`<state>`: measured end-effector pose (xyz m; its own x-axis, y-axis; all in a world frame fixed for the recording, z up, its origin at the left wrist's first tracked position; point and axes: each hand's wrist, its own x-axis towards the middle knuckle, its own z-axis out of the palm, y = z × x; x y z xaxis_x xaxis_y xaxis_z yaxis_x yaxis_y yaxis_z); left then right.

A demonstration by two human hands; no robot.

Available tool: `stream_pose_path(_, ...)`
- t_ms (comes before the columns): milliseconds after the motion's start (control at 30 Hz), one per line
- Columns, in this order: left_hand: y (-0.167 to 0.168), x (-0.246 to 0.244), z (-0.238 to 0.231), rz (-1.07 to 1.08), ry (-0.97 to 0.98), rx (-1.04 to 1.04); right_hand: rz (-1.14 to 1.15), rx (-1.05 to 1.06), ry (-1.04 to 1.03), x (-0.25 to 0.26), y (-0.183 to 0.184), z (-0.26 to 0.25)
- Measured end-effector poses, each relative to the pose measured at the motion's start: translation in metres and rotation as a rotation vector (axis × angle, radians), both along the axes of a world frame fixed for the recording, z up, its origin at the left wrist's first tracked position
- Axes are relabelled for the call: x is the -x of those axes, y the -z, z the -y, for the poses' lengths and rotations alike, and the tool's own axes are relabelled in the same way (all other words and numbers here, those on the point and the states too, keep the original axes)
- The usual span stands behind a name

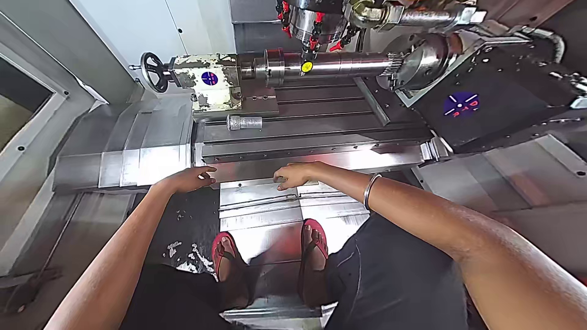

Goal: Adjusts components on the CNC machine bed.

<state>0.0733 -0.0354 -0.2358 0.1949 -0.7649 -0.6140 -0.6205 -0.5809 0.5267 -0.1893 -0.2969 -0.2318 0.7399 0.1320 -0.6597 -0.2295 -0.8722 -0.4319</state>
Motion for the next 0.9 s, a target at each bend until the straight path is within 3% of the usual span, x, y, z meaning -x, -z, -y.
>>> stream_pose_path(900,-0.013,0.002,-0.002,-0.023,-0.052,0.014,-0.042,0.049,-0.004,0.004,0.002,-0.003)
